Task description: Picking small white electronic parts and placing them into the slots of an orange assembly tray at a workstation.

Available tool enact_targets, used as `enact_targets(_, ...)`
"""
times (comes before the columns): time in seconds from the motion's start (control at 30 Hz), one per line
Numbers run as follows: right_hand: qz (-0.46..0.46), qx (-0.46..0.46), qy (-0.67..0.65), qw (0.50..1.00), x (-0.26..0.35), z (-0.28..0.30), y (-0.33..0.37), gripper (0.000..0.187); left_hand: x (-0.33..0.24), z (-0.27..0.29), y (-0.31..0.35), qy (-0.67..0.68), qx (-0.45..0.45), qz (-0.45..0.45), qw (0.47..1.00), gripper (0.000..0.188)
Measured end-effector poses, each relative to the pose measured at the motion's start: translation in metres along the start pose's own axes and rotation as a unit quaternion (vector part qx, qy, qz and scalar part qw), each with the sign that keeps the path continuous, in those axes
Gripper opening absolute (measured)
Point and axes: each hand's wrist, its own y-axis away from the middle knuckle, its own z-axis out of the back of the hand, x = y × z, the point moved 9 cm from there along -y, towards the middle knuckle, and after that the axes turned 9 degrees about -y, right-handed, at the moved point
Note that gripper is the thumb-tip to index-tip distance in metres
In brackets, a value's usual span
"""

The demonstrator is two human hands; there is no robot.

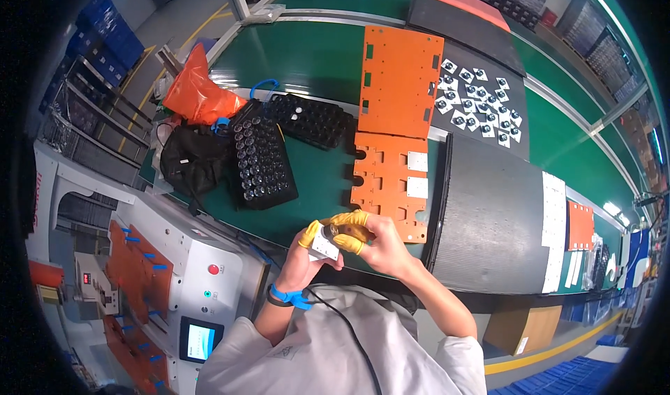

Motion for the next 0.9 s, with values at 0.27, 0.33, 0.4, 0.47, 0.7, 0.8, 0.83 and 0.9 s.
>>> enact_targets(0.27, 0.175, 0.045, 0.178, 0.967, 0.021, -0.005, 0.016, 0.030, 0.015, -0.009, 0.000, 0.023, 0.049, 0.080, 0.995, 0.051)
enact_targets(0.33, 0.233, 0.045, 0.235, 0.943, 0.032, -0.011, 0.021, 0.034, 0.020, -0.009, 0.000, 0.020, 0.052, 0.093, 0.994, 0.051)
enact_targets(0.4, 0.244, 0.049, 0.268, 0.931, 0.032, -0.011, 0.025, 0.037, 0.022, -0.003, 0.001, -0.030, 0.033, 0.092, 0.995, 0.049)
enact_targets(0.47, 0.255, 0.053, 0.317, 0.912, 0.030, -0.012, 0.030, 0.043, 0.023, 0.002, 0.001, -0.054, 0.026, 0.077, 0.995, 0.047)
enact_targets(0.7, 0.246, 0.037, 0.255, 0.934, 0.024, -0.005, 0.031, 0.040, 0.021, 0.001, -0.001, -0.058, 0.046, 0.076, 0.994, 0.039)
enact_targets(0.8, 0.281, 0.025, 0.233, 0.930, 0.021, -0.004, 0.036, 0.038, 0.019, 0.001, -0.001, -0.066, 0.033, 0.067, 0.995, 0.035)
enact_targets(0.83, 0.284, 0.016, 0.231, 0.930, 0.019, -0.002, 0.037, 0.035, 0.019, 0.000, 0.000, -0.066, 0.033, 0.067, 0.995, 0.035)
enact_targets(0.9, 0.286, 0.007, 0.229, 0.930, 0.016, -0.003, 0.040, 0.033, 0.012, -0.001, -0.001, -0.107, 0.019, 0.036, 0.993, 0.034)
